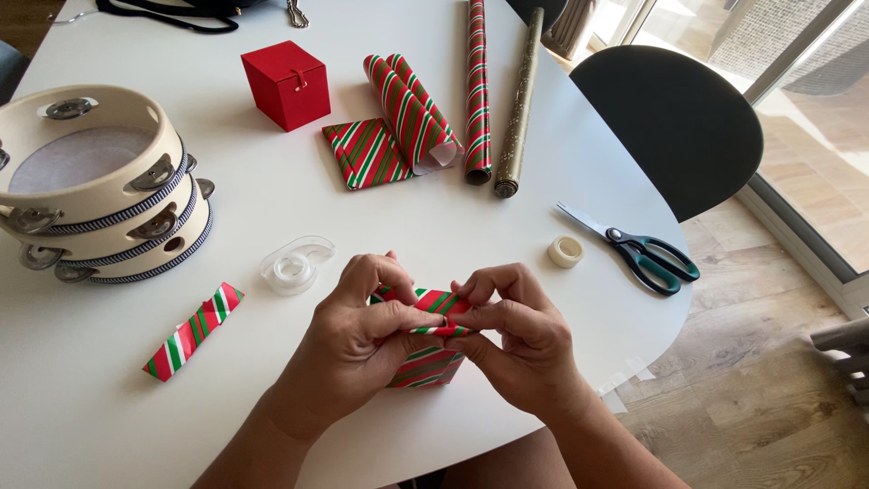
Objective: The person wraps a small red box with striped wrapping paper, folds the edges, and secures them with tape. They then place the wrapped box aside and begin wrapping another red box in the same manner.
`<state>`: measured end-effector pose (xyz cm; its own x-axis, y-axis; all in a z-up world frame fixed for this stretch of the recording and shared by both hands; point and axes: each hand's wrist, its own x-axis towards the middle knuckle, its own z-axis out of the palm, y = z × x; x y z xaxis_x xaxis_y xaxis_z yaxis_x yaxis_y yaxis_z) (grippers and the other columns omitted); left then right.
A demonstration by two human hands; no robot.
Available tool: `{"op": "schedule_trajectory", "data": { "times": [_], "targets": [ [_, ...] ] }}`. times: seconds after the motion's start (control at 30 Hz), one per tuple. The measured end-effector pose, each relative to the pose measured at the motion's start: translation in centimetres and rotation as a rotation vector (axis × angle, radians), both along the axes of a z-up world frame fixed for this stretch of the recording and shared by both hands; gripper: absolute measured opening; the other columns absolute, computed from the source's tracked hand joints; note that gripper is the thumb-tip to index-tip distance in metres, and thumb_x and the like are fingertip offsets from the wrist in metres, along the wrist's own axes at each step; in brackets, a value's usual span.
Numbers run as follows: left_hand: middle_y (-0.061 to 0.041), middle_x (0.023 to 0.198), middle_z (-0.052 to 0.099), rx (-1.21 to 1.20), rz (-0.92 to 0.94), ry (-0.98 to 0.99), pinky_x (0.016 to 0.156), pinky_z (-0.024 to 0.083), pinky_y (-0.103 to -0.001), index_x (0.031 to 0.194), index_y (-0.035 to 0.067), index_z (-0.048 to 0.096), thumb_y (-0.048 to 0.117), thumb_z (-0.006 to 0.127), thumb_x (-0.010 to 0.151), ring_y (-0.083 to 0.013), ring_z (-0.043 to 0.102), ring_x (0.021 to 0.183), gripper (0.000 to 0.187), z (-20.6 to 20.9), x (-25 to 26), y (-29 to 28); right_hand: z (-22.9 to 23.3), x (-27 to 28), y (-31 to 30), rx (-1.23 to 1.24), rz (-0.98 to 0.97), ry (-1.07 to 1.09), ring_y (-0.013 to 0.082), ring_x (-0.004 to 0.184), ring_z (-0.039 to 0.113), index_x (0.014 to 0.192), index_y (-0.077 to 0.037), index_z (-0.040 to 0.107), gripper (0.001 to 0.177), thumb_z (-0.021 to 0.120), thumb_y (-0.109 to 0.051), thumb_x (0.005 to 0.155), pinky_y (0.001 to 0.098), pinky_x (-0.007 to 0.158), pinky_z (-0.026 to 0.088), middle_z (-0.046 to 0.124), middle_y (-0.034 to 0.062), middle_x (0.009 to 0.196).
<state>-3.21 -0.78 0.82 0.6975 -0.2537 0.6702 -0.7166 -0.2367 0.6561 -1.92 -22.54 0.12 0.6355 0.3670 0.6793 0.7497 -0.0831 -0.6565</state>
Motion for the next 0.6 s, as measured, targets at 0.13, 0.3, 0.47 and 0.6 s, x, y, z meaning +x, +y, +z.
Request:
{"op": "schedule_trajectory", "data": {
  "times": [0.13, 0.3, 0.47, 0.6],
  "targets": [
    [-0.004, 0.109, 0.056, -0.02, -0.055, -0.009, 0.094, 0.054, -0.034, 0.102, 0.01, 0.075, -0.004, 0.082, 0.08, -0.021, 0.06, 0.106, 0.027, -0.1, 0.0, 0.2, 0.8, 0.0, 0.3, -0.015, 0.057, 0.018, 0.0295, 0.13, 0.058, 0.111, -0.004, 0.069, 0.034, 0.084, -0.004, 0.081, 0.0409, 0.106, 0.057, 0.042, 0.0156, 0.145],
    [-0.006, 0.113, 0.053, -0.061, -0.006, 0.046, 0.088, 0.058, -0.031, 0.108, 0.012, 0.074, -0.001, 0.083, 0.078, -0.019, 0.061, 0.106, 0.034, -0.3, -0.1, 0.1, 1.1, -0.4, 0.4, -0.135, -0.081, -0.055, 0.0257, 0.122, 0.068, 0.102, -0.006, 0.071, 0.023, 0.084, -0.003, 0.083, 0.0356, 0.098, 0.062, 0.06, 0.0131, 0.132],
    [-0.006, 0.119, 0.054, 0.003, -0.001, -0.083, 0.088, 0.056, -0.03, 0.107, 0.013, 0.075, -0.001, 0.077, 0.087, -0.0177, 0.063, 0.104, 0.025, -1.0, -0.3, 0.0, 0.2, -0.5, 0.5, -0.099, -0.115, -0.08, 0.0235, 0.119, 0.071, 0.098, -0.005, 0.07, 0.016, 0.081, -0.002, 0.088, 0.0343, 0.099, 0.063, 0.064, 0.009, 0.12],
    [-0.009, 0.118, 0.053, -0.082, 0.034, 0.04, 0.082, 0.057, -0.03, 0.092, 0.007, 0.069, 0.008, 0.079, 0.09, -0.016, 0.063, 0.097, 0.01, -1.8, 0.1, -0.8, -0.8, -0.4, 0.8, 0.047, -0.039, 0.059, 0.0229, 0.122, 0.066, 0.098, -0.002, 0.068, 0.01, 0.076, -0.002, 0.091, 0.0344, 0.098, 0.06, 0.061, 0.0116, 0.124]
  ]
}}
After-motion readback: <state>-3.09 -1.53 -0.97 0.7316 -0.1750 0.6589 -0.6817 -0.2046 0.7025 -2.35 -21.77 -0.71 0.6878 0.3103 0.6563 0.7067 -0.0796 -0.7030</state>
